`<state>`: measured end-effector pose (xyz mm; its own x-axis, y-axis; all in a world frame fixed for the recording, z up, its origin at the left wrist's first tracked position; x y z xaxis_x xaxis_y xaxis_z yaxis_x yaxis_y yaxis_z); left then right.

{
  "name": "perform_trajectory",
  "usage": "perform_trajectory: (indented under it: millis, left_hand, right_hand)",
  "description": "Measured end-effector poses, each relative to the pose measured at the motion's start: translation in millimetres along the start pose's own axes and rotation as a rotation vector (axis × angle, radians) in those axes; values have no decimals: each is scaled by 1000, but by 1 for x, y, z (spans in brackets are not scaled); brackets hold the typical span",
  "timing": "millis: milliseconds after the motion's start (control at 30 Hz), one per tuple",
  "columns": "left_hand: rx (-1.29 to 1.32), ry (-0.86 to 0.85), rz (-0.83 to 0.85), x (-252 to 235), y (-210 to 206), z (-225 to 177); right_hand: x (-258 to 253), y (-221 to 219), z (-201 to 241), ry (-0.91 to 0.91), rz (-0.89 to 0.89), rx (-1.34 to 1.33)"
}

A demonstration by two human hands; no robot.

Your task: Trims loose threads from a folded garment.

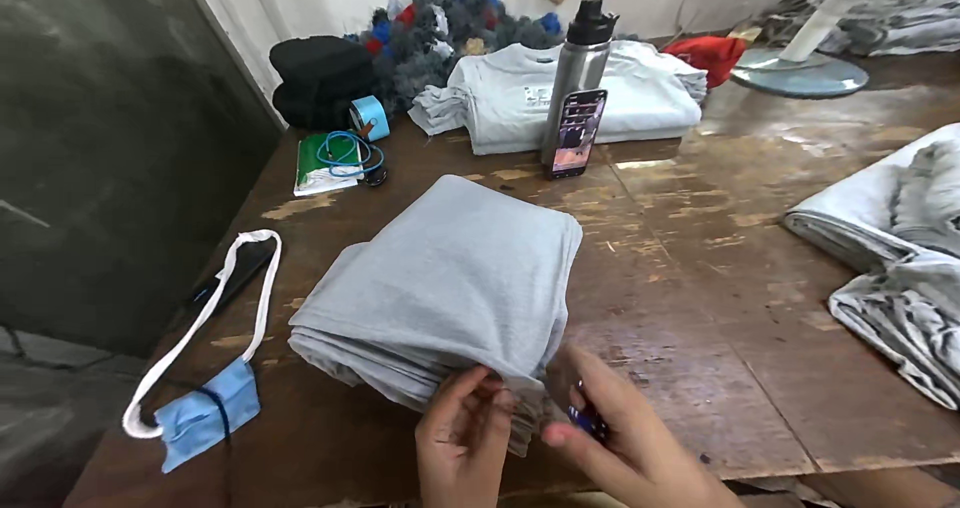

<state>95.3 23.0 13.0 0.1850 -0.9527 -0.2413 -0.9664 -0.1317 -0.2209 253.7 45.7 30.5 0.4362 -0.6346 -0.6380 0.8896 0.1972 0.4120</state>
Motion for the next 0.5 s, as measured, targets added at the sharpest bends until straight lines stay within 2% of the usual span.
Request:
perform_trajectory:
  millis: [67,200,333,500]
  left_hand:
    - [3,-3,7,-1,-1,0]
    - [30,-3,13,-3,-2,0]
    - [51,5,16,-3,-1,0]
    - [36,11,19,-3,1,-2]
  right_hand:
    - [12,-8,1,-41,134,-93]
    - [36,-28,-12,-202,329,-450]
    - [49,-42,-25,-366,351,-699]
    - [38,-49,-24,-343,316,-710]
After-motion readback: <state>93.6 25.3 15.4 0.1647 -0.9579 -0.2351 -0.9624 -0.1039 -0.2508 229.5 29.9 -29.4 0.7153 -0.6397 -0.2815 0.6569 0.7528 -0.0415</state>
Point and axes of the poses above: each hand's wrist, its own x-axis away from the middle knuckle, its own y-axis out of the back of the hand, z = x × y, the point moved 9 cm from there along -x, towards the middle knuckle, and after that the axes turned 8 degrees about y, right-handed, at the moved point
